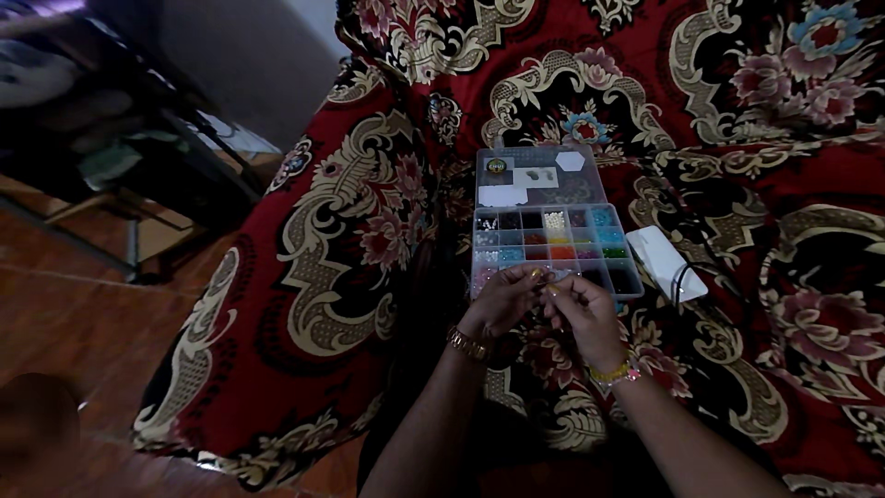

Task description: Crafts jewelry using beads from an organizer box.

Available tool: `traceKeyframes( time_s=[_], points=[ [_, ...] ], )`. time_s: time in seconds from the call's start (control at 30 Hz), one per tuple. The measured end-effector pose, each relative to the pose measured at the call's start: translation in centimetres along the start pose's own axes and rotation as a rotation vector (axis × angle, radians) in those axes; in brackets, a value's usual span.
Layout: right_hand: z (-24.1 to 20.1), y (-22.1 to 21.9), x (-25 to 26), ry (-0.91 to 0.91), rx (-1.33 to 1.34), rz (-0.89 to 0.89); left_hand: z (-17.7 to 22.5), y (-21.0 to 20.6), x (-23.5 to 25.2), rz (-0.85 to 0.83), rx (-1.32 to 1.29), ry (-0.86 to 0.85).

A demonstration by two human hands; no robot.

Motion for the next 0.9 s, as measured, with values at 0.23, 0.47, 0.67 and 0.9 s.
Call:
traceKeyframes(
  time_s=[0.23,0.47,0.67,0.9],
  points=[
    [0.02,0.05,-0.02,0.021,-0.028,0.014,-0.09,0.08,0.00,0.016,-0.034,0.001],
    [-0.02,0.10,-0.10,0.021,-0.030,0.034,-0.09,0.09,0.02,0.035,-0.016,0.009],
    [-0.04,0.09,-0.12,0.007,-0.026,0.042,-0.14,0.13,0.06,0.023,-0.013,0.004],
    [-0.11,0.09,-0.08,0.005,-0.028,0.044,-0.06,0.07,0.07,0.018,-0.011,-0.001]
  ],
)
Point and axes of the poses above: each hand's wrist, its own x-axis towards the middle knuckle, its own y-axis out of the back of the hand, z = x × y, the point moved 8 cm from there along x, towards the middle knuckle, and after that the axes turned 7 degrees about -z, right-handed, at the moved point
